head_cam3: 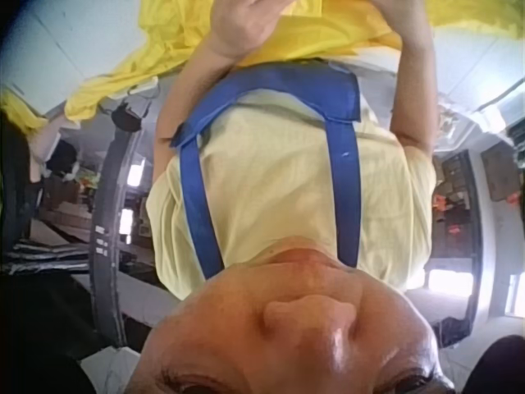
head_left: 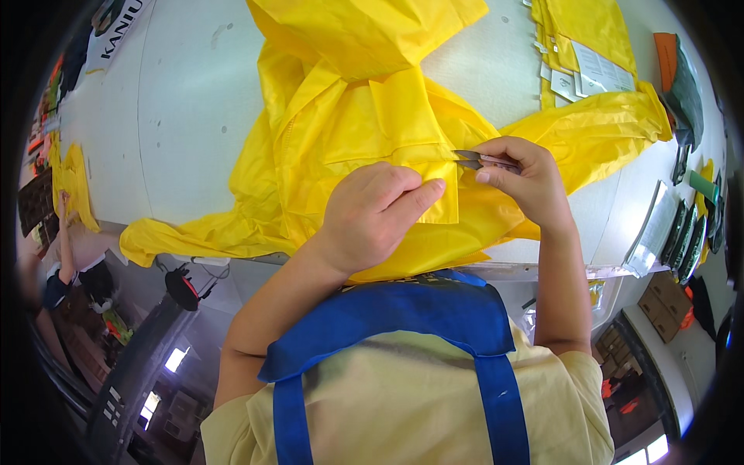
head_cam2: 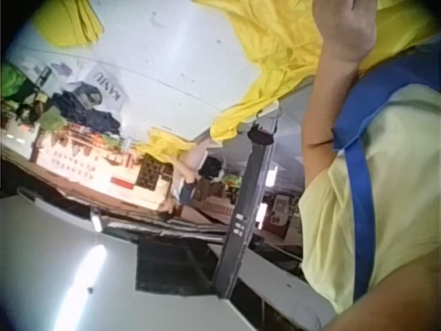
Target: The person folds a large yellow raincoat on a white table, smoothing and aligning the fabric. They then use a small tool to cut a tag or thread from the garment and continue folding it into a compact bundle.
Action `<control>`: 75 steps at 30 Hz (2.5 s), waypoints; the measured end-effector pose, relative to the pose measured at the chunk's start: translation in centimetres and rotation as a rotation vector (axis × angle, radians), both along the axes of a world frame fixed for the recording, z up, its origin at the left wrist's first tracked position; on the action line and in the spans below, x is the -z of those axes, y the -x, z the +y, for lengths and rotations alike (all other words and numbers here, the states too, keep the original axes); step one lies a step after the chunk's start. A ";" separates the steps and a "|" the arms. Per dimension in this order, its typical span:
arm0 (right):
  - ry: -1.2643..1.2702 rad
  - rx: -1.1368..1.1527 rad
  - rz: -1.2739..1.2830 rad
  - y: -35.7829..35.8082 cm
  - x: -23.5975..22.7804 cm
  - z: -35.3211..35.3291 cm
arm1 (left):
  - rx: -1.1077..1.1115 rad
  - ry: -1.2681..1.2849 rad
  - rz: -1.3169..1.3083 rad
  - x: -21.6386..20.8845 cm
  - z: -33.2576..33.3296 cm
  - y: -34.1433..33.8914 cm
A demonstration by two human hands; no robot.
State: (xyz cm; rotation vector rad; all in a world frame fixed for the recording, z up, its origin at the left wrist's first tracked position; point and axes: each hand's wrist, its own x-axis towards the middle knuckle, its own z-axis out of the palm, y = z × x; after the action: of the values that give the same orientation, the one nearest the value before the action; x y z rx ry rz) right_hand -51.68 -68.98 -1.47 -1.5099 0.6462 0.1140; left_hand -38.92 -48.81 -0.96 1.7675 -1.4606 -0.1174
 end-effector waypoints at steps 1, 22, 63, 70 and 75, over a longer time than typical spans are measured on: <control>0.007 -0.012 0.004 -0.3 -0.1 -0.1 | 0.002 -0.004 0.010 -0.1 0.0 0.0; 0.341 -0.190 -0.056 -2.4 -2.1 -1.4 | 0.005 -0.024 0.034 -0.4 -0.2 -0.1; 0.513 -0.382 -0.248 -10.9 -4.5 6.0 | -0.475 0.104 1.467 -2.0 4.6 -5.3; 0.541 -0.427 -0.296 -11.2 -5.0 5.6 | -0.464 0.309 1.589 -2.1 4.0 -4.8; 0.499 -0.357 -0.294 -10.8 -4.3 5.7 | -0.439 0.305 1.594 -2.4 3.9 -4.7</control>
State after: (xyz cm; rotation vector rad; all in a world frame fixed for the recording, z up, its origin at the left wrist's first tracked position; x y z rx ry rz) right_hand -40.86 -63.31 2.87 -2.0674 0.1637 -0.0010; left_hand -34.25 -44.90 1.42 1.0616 0.0717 -0.7945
